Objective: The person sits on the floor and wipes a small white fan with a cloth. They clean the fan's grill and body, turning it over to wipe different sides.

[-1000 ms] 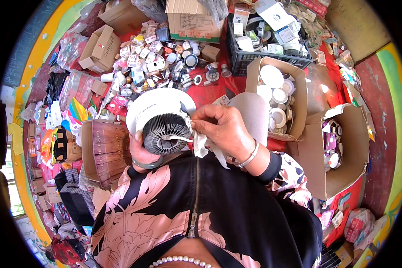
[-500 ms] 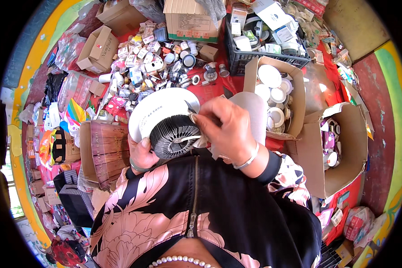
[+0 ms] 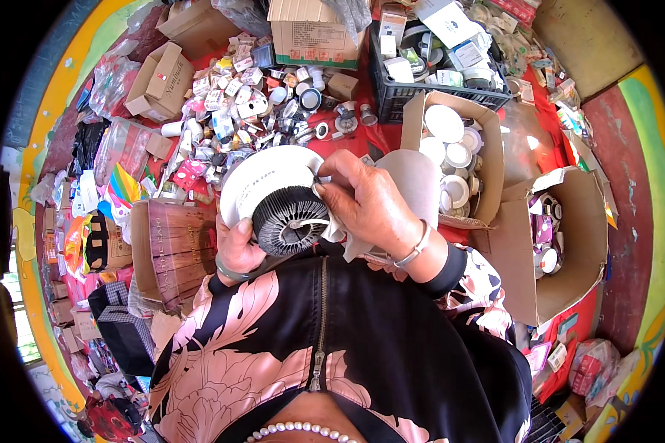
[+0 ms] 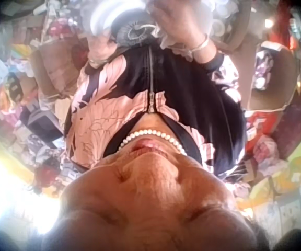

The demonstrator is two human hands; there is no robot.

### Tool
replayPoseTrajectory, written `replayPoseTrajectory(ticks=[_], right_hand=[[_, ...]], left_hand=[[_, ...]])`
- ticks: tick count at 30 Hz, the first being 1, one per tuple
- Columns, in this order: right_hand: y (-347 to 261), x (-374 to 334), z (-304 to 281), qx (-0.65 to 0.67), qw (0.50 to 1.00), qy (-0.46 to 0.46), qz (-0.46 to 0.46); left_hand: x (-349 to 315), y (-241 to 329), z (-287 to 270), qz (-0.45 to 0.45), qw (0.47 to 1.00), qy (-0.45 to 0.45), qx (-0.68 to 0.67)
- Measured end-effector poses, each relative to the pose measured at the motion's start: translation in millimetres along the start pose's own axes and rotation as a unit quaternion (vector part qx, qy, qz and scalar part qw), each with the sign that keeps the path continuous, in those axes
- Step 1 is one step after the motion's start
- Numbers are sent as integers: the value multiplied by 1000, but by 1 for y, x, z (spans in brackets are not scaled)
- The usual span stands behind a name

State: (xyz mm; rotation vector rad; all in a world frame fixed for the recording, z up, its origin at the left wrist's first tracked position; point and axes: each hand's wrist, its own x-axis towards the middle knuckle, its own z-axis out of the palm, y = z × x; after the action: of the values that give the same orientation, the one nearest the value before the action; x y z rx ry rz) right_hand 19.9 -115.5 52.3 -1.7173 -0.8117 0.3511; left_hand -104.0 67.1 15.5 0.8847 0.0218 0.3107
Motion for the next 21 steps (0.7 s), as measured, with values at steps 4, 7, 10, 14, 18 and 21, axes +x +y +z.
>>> replayPoseTrajectory(ticks=[4,7,10,14,18,21], right_hand=[[9,3,1,59,997,-27,31],[5,2,1,81,993,-51,66],[4,2,-3,46,993,-86,73],[8,-4,1,19,997,-77,-12],[-5,-1,-9,72,995,-20,-63],[-12,4,-18,46,990,1,-135]], left_hand=[[-2,-10,-8,16,1000,25,9],[-2,-10,-8,13,999,30,13],[-5,-11,-9,18,998,51,15],[-8,7,-12,41,987,38,150],[-9,-3,-29,14,990,32,-137],[-6,-6,-28,13,982,39,-185]])
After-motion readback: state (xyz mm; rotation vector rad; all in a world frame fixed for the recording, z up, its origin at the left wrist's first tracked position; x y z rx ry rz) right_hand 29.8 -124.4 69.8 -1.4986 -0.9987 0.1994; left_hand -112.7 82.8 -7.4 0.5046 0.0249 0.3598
